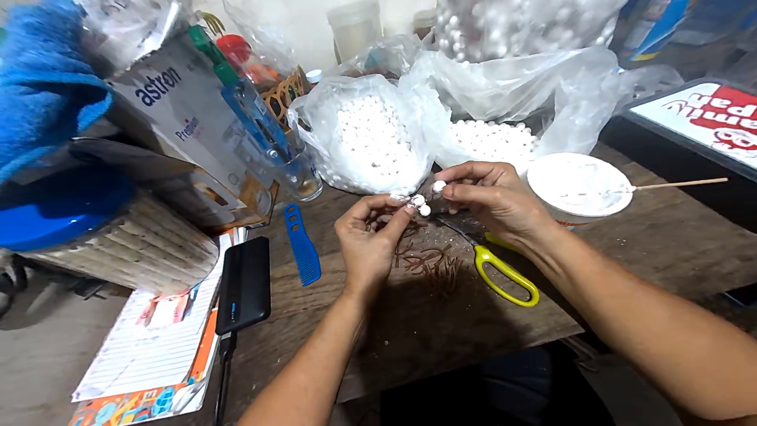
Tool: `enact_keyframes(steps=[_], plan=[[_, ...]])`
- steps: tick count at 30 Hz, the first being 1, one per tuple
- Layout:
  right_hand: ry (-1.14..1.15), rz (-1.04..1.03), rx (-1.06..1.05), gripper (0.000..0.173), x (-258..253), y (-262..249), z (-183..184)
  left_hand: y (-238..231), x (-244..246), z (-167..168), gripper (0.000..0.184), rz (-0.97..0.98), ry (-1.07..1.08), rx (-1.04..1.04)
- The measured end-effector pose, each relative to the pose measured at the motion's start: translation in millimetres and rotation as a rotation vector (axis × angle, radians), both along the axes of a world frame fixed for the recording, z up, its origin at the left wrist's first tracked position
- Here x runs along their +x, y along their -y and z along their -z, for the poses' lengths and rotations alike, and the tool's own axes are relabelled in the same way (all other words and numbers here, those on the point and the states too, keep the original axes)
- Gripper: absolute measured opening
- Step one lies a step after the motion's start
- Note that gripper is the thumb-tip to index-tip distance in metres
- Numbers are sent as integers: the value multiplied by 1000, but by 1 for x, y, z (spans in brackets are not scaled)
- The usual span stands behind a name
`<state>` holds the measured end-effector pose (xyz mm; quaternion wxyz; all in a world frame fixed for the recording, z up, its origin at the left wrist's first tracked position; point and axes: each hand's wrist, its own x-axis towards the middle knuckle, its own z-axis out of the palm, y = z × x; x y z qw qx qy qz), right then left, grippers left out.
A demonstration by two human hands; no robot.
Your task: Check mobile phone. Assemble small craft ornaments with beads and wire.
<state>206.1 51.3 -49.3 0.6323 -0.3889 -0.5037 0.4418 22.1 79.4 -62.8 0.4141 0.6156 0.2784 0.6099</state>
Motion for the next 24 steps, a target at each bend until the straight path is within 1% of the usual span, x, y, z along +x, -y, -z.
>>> enact_keyframes(steps=[4, 7, 12, 24], plan=[[-3, -18, 2, 23, -1, 0, 2, 2, 1, 0, 26, -13, -29, 5], [1, -15, 16, 23, -2, 0, 3, 4, 3, 0, 21, -50, -73, 21], [-22, -53, 35, 25, -5, 2, 4, 5, 3, 3, 20, -82, -143, 94], [-95, -52, -55, 26, -12, 2, 6, 4, 3, 4, 14, -83, -111, 142]])
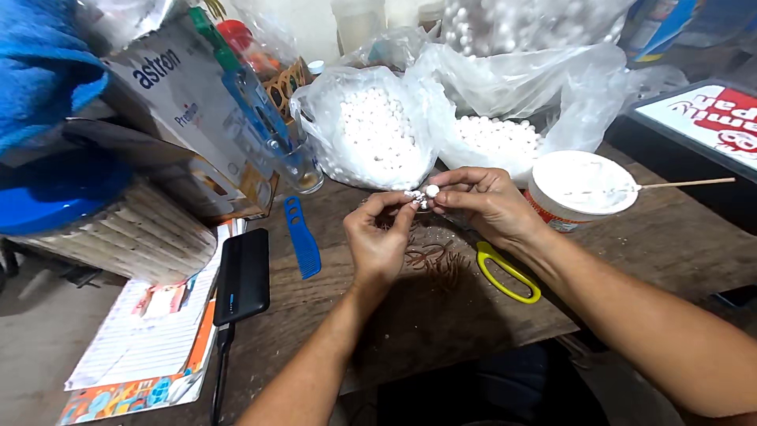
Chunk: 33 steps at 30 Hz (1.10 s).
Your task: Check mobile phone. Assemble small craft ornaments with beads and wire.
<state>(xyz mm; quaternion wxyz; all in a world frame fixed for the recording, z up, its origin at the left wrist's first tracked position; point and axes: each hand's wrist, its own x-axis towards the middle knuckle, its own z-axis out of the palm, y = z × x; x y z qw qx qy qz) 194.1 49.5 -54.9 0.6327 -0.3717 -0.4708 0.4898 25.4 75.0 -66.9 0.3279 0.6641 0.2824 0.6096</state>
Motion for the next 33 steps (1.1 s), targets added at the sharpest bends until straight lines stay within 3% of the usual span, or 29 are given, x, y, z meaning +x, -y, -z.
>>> enact_keyframes(steps=[33], plan=[[-24, -111, -44, 29, 5, -5, 4, -3, 0, 2, 8, 6, -2, 82]])
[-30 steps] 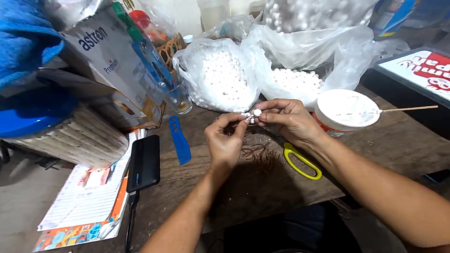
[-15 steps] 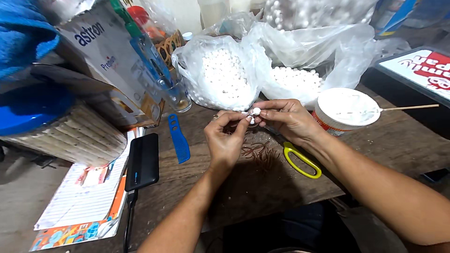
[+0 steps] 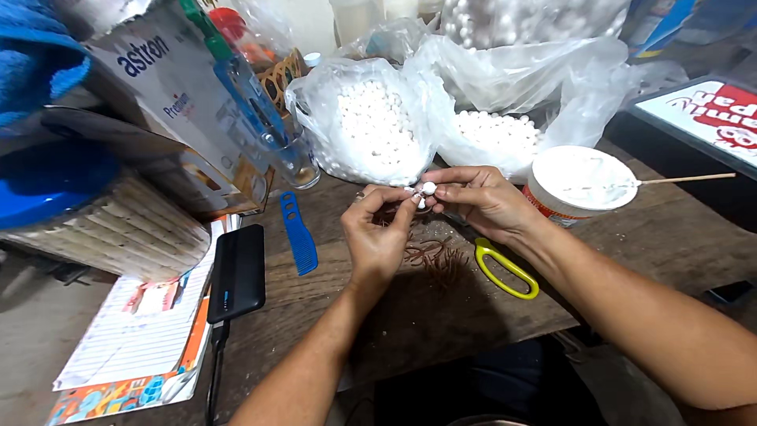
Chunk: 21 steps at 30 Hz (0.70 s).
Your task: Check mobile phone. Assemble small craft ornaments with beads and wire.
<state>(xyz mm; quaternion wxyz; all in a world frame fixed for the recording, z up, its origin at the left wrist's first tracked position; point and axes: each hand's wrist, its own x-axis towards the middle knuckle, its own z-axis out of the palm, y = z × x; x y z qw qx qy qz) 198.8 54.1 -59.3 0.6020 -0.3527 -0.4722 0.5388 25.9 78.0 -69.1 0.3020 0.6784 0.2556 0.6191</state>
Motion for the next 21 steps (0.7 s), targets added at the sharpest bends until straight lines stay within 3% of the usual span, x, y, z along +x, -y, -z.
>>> enact_keyframes(steps=[21], plan=[[40, 56, 33, 23, -2, 2, -1, -3, 0, 4, 7, -31, -55, 67]])
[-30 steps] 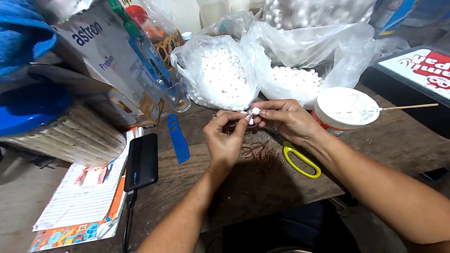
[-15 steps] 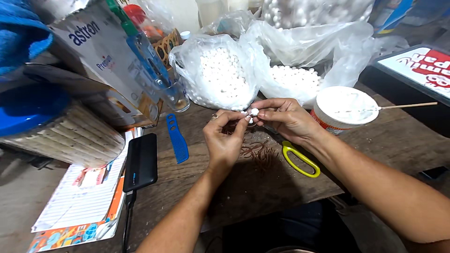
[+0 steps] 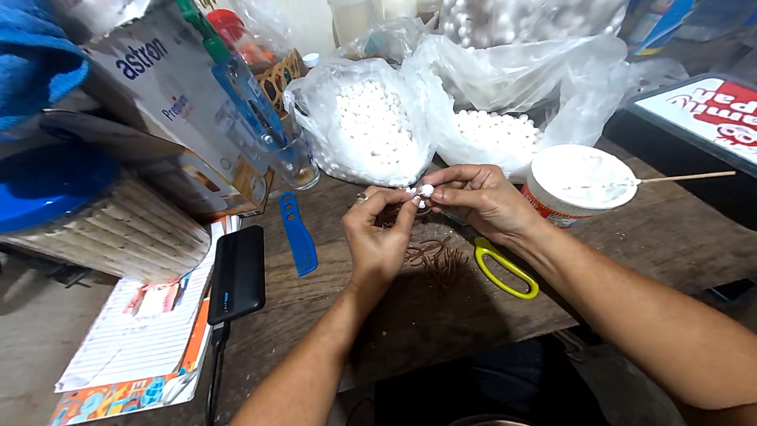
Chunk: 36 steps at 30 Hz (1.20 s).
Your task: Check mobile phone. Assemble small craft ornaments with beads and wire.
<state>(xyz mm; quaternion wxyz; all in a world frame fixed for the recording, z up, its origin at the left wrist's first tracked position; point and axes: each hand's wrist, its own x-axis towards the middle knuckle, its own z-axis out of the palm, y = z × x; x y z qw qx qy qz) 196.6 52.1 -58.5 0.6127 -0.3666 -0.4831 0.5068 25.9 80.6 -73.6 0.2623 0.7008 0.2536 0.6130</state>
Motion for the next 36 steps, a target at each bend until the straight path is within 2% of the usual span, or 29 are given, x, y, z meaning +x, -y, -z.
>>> enact_keyframes(steps=[7, 14, 36], plan=[[58, 31, 43, 21, 0, 1, 0, -3, -2, 3, 5, -33, -74, 141], [112, 67, 93, 20, 1, 0, 1, -3, -2, 3, 5, -50, -108, 188], [171, 76, 137, 14, 1, -1, 6, 2, -1, 2, 4, 39, -70, 29]])
